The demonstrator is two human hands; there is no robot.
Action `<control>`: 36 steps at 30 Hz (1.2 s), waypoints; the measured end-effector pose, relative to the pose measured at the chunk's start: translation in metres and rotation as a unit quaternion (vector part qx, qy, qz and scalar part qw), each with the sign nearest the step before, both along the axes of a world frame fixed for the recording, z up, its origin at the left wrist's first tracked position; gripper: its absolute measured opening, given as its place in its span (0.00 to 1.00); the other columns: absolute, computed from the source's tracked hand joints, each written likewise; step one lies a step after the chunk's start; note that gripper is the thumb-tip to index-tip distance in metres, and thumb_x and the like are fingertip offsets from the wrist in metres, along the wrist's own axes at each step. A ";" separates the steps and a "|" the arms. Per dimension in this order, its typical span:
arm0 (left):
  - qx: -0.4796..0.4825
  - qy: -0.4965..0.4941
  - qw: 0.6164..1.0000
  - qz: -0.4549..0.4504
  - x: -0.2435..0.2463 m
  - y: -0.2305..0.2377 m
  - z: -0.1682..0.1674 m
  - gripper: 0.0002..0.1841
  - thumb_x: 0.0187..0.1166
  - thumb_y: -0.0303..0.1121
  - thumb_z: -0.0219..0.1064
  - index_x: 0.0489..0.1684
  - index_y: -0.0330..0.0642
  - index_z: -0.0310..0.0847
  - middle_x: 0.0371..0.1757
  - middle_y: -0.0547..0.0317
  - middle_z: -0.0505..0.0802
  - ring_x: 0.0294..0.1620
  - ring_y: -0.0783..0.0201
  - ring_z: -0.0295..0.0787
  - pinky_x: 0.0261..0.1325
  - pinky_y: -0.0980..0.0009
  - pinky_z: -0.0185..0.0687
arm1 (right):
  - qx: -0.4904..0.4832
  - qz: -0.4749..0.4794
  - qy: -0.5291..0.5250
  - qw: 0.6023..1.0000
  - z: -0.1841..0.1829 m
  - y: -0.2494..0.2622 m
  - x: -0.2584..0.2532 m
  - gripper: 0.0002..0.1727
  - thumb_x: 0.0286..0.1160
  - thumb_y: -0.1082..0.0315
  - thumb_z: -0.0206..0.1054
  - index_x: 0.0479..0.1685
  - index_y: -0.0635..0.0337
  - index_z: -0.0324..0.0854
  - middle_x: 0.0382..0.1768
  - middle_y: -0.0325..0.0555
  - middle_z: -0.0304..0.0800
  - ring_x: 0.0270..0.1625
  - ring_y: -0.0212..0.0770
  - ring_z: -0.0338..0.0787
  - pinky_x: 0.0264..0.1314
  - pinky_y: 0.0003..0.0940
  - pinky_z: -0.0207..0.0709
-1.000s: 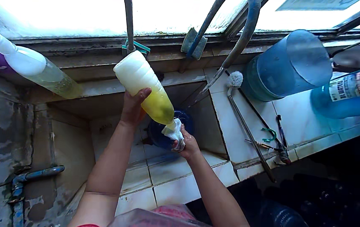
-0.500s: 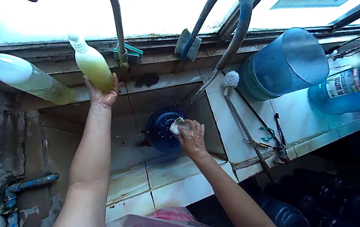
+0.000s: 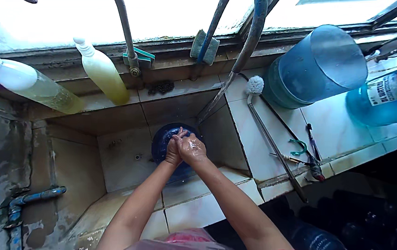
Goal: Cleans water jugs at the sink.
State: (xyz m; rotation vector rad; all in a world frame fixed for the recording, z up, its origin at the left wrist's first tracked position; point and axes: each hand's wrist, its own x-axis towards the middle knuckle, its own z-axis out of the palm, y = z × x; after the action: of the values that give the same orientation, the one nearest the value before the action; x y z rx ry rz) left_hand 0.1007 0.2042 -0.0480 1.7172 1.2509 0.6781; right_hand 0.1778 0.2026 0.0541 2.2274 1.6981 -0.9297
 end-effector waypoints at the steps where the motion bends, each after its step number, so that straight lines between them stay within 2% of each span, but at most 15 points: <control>1: 0.014 -0.044 0.997 -0.054 -0.011 0.007 -0.004 0.24 0.80 0.33 0.63 0.75 0.32 0.79 0.76 0.45 0.85 0.84 0.53 0.75 0.88 0.55 0.65 | 0.018 0.034 0.019 0.999 -0.006 -0.005 0.009 0.44 0.90 0.36 0.33 0.59 0.64 0.86 0.73 0.64 0.79 0.69 0.61 0.86 0.64 0.60 0.81; 4: -0.062 -0.035 0.964 -0.256 -0.033 0.030 0.014 0.50 0.57 0.33 0.85 0.87 0.36 0.63 0.74 0.44 0.85 0.76 0.55 0.82 0.82 0.55 0.71 | 0.099 0.134 0.065 0.984 -0.022 -0.021 0.028 0.39 0.92 0.41 0.37 0.48 0.64 0.88 0.70 0.66 0.80 0.62 0.62 0.89 0.57 0.60 0.84; 5: -0.086 -0.047 0.958 -0.271 -0.033 0.031 0.015 0.58 0.57 0.32 0.86 0.93 0.35 0.50 0.77 0.41 0.82 0.77 0.55 0.80 0.83 0.57 0.70 | 0.104 0.134 0.066 0.983 -0.023 -0.023 0.029 0.39 0.92 0.41 0.38 0.46 0.64 0.88 0.68 0.64 0.81 0.62 0.61 0.89 0.57 0.59 0.84; 7: -0.063 -0.099 0.981 -0.155 -0.020 0.010 0.004 0.52 0.71 0.31 0.75 0.95 0.33 0.41 0.84 0.40 0.76 0.85 0.58 0.73 0.89 0.60 0.64 | 0.066 0.092 0.044 0.993 -0.014 -0.020 0.023 0.41 0.91 0.38 0.37 0.48 0.63 0.89 0.72 0.63 0.79 0.64 0.59 0.89 0.60 0.58 0.83; 10: 0.039 -0.045 0.994 0.087 0.010 -0.021 -0.018 0.34 0.84 0.33 0.57 0.90 0.30 0.55 0.86 0.41 0.74 0.88 0.55 0.69 0.91 0.59 0.58 | 0.007 0.064 0.038 0.997 0.000 -0.012 0.014 0.43 0.88 0.32 0.38 0.52 0.62 0.88 0.75 0.61 0.75 0.66 0.57 0.87 0.64 0.55 0.82; 13: 0.005 -0.054 0.998 0.043 -0.011 -0.007 0.002 0.34 0.71 0.31 0.73 0.81 0.32 0.73 0.77 0.46 0.85 0.80 0.56 0.80 0.86 0.57 0.69 | 0.075 0.043 0.142 0.986 0.015 -0.014 0.037 0.33 0.90 0.42 0.48 0.52 0.63 0.89 0.70 0.61 0.79 0.65 0.57 0.87 0.66 0.57 0.81; 16: -0.040 -0.104 0.993 0.039 -0.040 0.015 0.006 0.46 0.55 0.28 0.84 0.83 0.36 0.70 0.81 0.48 0.81 0.81 0.59 0.76 0.84 0.58 0.71 | 0.249 -0.005 0.233 0.940 -0.002 -0.014 0.076 0.32 0.91 0.46 0.47 0.46 0.64 0.90 0.60 0.60 0.84 0.57 0.53 0.88 0.56 0.53 0.84; 18: 0.030 -0.127 0.981 0.143 -0.041 0.022 -0.004 0.38 0.58 0.28 0.83 0.74 0.33 0.75 0.82 0.44 0.78 0.86 0.55 0.71 0.86 0.56 0.68 | 0.271 0.013 0.258 0.927 -0.044 -0.018 0.070 0.30 0.90 0.48 0.48 0.53 0.66 0.87 0.72 0.65 0.76 0.68 0.58 0.84 0.66 0.56 0.82; 20: 0.073 -0.137 0.960 0.233 -0.032 0.026 -0.014 0.32 0.59 0.29 0.83 0.65 0.30 0.78 0.80 0.39 0.79 0.83 0.52 0.74 0.84 0.56 0.71 | 0.257 0.084 0.272 0.923 -0.103 -0.032 0.041 0.35 0.87 0.40 0.50 0.72 0.59 0.80 0.86 0.61 0.66 0.89 0.65 0.62 0.87 0.72 0.53; 21: 0.081 -0.132 0.954 0.257 -0.030 0.026 -0.017 0.31 0.58 0.29 0.83 0.63 0.29 0.77 0.78 0.39 0.81 0.79 0.53 0.79 0.81 0.58 0.74 | 0.305 0.111 0.262 0.909 -0.129 -0.034 0.031 0.36 0.85 0.36 0.47 0.73 0.55 0.82 0.85 0.57 0.70 0.91 0.67 0.58 0.87 0.78 0.46; 25: 0.072 -0.126 0.955 0.259 -0.046 0.023 -0.024 0.30 0.58 0.30 0.80 0.62 0.28 0.77 0.74 0.41 0.84 0.65 0.60 0.89 0.72 0.62 0.83 | 0.254 0.055 0.338 0.904 -0.175 0.030 0.055 0.30 0.89 0.50 0.44 0.76 0.61 0.76 0.84 0.57 0.70 0.91 0.59 0.61 0.90 0.65 0.53; 28: 0.096 -0.114 0.937 0.315 -0.040 0.018 -0.025 0.29 0.57 0.29 0.80 0.60 0.30 0.77 0.75 0.41 0.84 0.75 0.58 0.83 0.77 0.62 0.78 | 0.217 -0.062 0.404 0.887 -0.199 0.037 0.062 0.31 0.94 0.55 0.38 0.87 0.60 0.66 0.87 0.57 0.67 0.89 0.52 0.66 0.90 0.54 0.59; 31: 0.139 -0.061 0.885 0.440 -0.012 0.022 -0.028 0.32 0.59 0.30 0.82 0.63 0.26 0.75 0.77 0.37 0.80 0.77 0.57 0.79 0.78 0.63 0.74 | 0.318 0.024 0.380 0.869 -0.190 -0.018 0.048 0.32 0.92 0.53 0.38 0.85 0.58 0.71 0.90 0.59 0.62 0.94 0.61 0.55 0.94 0.64 0.47; 33: 0.148 -0.047 0.886 0.437 0.004 0.022 -0.024 0.30 0.59 0.31 0.84 0.60 0.25 0.78 0.76 0.35 0.81 0.78 0.55 0.79 0.79 0.62 0.74 | 0.342 0.075 0.369 0.861 -0.180 -0.034 0.053 0.30 0.91 0.51 0.41 0.80 0.49 0.80 0.87 0.58 0.68 0.92 0.68 0.56 0.90 0.76 0.41; 36: 0.116 -0.107 0.943 0.292 0.018 0.016 -0.011 0.28 0.54 0.28 0.85 0.56 0.28 0.84 0.76 0.37 0.83 0.79 0.55 0.80 0.79 0.62 0.76 | 0.264 0.068 0.393 0.878 -0.171 0.013 0.099 0.29 0.89 0.53 0.43 0.81 0.48 0.79 0.90 0.56 0.63 0.94 0.60 0.55 0.91 0.70 0.44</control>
State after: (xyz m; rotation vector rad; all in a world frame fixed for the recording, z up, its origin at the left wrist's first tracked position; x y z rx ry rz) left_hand 0.1188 0.2200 -0.0588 1.3925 1.5801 1.3695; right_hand 0.2765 0.2154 -0.1168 2.0916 2.6946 -1.6521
